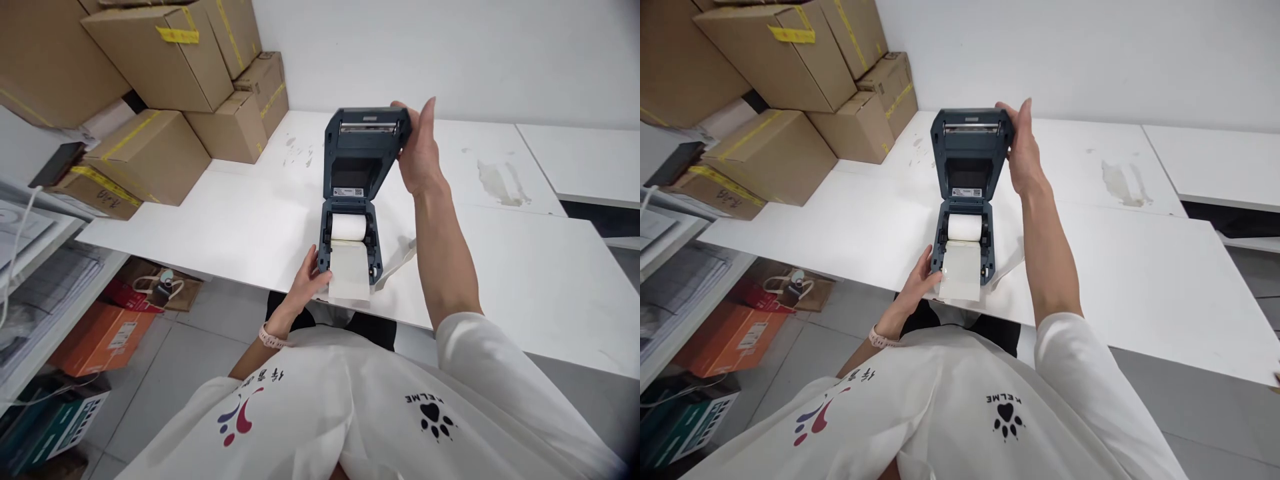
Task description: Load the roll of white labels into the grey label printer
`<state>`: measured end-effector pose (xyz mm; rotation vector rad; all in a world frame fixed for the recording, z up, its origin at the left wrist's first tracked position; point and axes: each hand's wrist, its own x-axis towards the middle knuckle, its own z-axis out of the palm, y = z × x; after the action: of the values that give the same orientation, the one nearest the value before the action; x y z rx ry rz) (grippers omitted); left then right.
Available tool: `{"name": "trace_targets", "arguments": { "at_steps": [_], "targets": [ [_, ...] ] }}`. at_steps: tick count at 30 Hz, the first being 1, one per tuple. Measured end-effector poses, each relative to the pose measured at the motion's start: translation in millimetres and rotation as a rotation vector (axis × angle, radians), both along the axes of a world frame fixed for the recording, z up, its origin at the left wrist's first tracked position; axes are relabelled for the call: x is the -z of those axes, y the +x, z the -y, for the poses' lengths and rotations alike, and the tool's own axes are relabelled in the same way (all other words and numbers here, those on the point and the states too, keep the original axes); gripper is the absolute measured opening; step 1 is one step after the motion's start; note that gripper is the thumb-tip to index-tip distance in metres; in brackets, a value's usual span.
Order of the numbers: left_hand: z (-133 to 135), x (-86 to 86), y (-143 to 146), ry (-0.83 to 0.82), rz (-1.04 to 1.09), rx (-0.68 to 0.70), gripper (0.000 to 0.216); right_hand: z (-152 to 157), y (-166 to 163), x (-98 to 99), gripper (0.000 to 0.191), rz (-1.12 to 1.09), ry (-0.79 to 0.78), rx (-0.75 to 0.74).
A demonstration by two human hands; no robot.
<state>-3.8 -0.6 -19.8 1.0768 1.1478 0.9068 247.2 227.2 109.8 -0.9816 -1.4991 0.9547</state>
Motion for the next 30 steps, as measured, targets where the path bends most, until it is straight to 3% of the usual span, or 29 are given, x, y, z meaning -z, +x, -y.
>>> {"name": "trace_targets", "arguments": {
  "at_steps": [4, 9, 11, 17, 21, 25, 30],
  "targets": [
    [-4.7, -1.2, -18.0, -0.038, 0.053, -0.118, 0.089, 80.4, -1.6, 30.9, 0.092, 0.015, 0.086, 0.01],
    [-18.6, -27.3, -11.3, 0.053, 0.0, -0.125, 0.08, 178.9, -14.6, 75.9, 0.046, 0.104, 0.065, 0.089],
    [-22.3, -34.6, 0.8, 0.051, -0.011, -0.109, 0.082, 197.0, -20.1, 86.1, 0.053, 0.06, -0.037, 0.14],
    [-21.6, -37.4, 18.8, -0.143, 0.034, -0.085, 0.103, 206.6, -20.7, 96.2, 0.1, -0.117, -0.446, 0.176],
    [-17.0, -34.6, 12.9, -0.149, 0.04, -0.053, 0.097, 204.7, -13.6, 103.7, 0.102, -0.234, -0.641, 0.018],
    [-17.9, -25.5, 11.8, -0.015, 0.034, -0.018, 0.079, 201.6, -9.6, 110.1, 0.097, -0.237, -0.675, -0.054],
    [-25.6, -15.3, 10.2, 0.065, -0.077, -0.066, 0.086, 198.0, -12.6, 113.8, 0.103, -0.227, -0.619, -0.015]
  ]
}}
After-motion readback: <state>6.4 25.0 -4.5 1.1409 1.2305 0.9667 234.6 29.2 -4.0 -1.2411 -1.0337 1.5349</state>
